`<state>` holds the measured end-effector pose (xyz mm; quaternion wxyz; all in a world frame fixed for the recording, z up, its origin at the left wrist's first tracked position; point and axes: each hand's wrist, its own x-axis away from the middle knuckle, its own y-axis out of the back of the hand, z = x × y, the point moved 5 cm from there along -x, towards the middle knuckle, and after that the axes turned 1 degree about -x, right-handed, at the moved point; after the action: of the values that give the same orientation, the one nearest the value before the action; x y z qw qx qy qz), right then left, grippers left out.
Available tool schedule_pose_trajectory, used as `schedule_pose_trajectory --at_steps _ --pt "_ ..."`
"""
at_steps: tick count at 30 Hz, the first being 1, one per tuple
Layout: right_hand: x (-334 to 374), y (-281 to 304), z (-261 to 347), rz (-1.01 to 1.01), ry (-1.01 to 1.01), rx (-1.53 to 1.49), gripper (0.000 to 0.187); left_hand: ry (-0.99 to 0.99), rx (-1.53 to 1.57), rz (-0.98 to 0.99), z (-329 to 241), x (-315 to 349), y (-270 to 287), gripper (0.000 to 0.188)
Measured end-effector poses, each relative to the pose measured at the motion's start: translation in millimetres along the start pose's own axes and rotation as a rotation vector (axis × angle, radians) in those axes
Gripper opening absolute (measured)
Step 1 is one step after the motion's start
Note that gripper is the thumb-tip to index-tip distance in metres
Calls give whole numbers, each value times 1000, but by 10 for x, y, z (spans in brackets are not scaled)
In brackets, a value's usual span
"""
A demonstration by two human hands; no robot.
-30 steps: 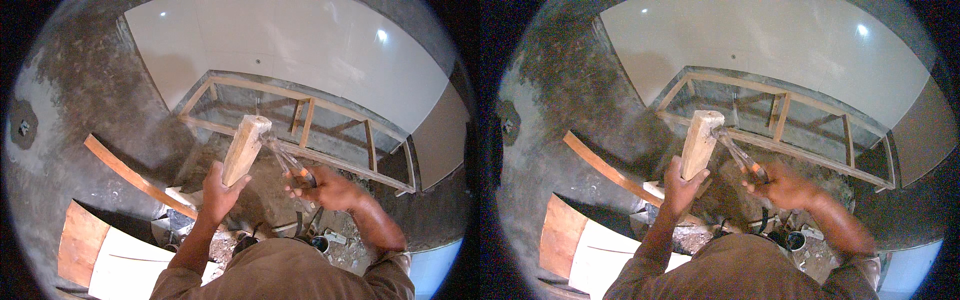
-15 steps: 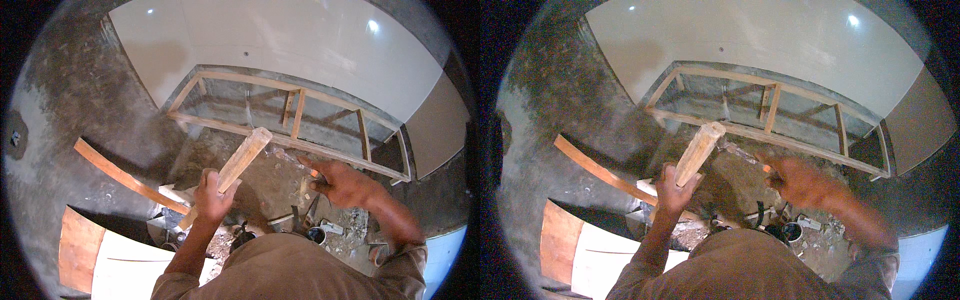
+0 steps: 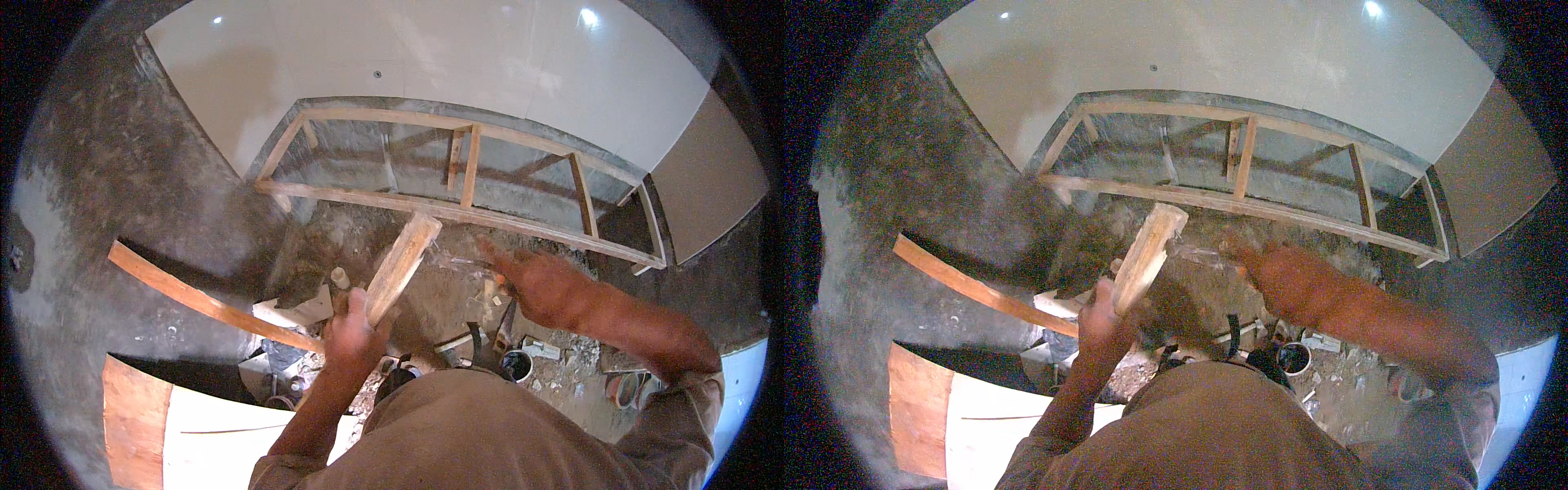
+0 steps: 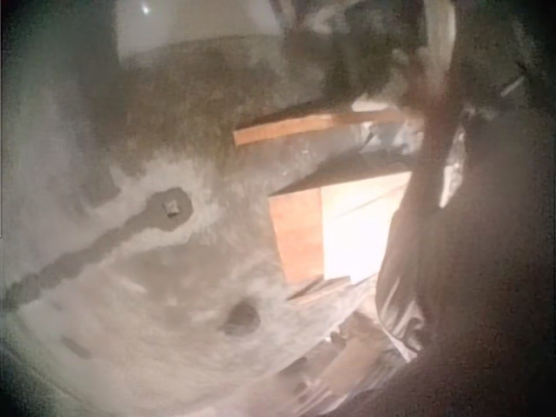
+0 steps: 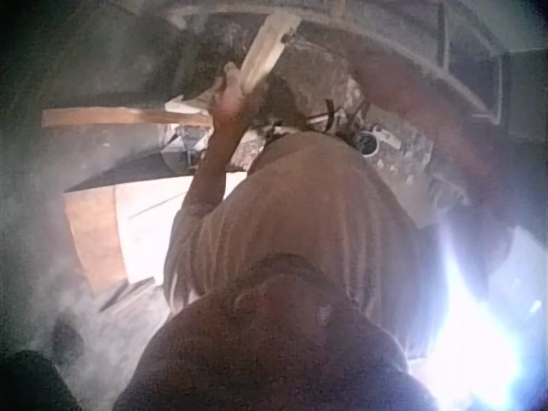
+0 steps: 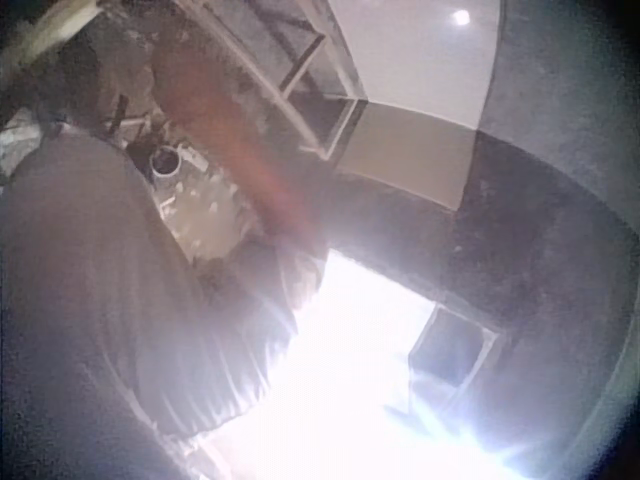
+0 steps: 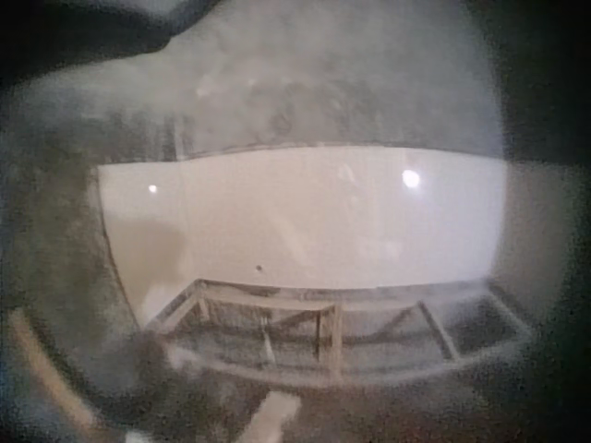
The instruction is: The person assembles a wooden frame structure on a tiled floor using a hammer and nails. They position wooden planks, hammer nails into the joints to secure them, and adjust the frame's alignment throughout the process.
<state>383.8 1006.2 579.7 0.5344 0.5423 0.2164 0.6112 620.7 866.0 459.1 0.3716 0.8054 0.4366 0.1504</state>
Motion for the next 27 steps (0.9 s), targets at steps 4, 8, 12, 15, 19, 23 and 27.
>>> schedule_pose_trajectory --at_steps 4,8,12,15,19,23,27 --pt "-113 -187 -155 -56 12 -107 55 38 416 285 4 67 -107 53" --pt "-102 -99 10 -111 154 -133 35 45 637 375 294 71 -280 57" --pt "-21 -227 -75 191 196 -235 36 77 509 295 410 57 -202 57" --pt "5 -173 -166 161 107 -319 36 43 605 233 328 141 -128 55" --pt "-76 -173 -303 -39 75 -213 40 108 540 322 304 218 -177 55" --pt "-36 -84 -194 25 -26 -112 46 122 403 430 275 232 -235 55" --pt "5 -101 -248 -90 30 -15 61 17 402 405 183 246 -255 54"
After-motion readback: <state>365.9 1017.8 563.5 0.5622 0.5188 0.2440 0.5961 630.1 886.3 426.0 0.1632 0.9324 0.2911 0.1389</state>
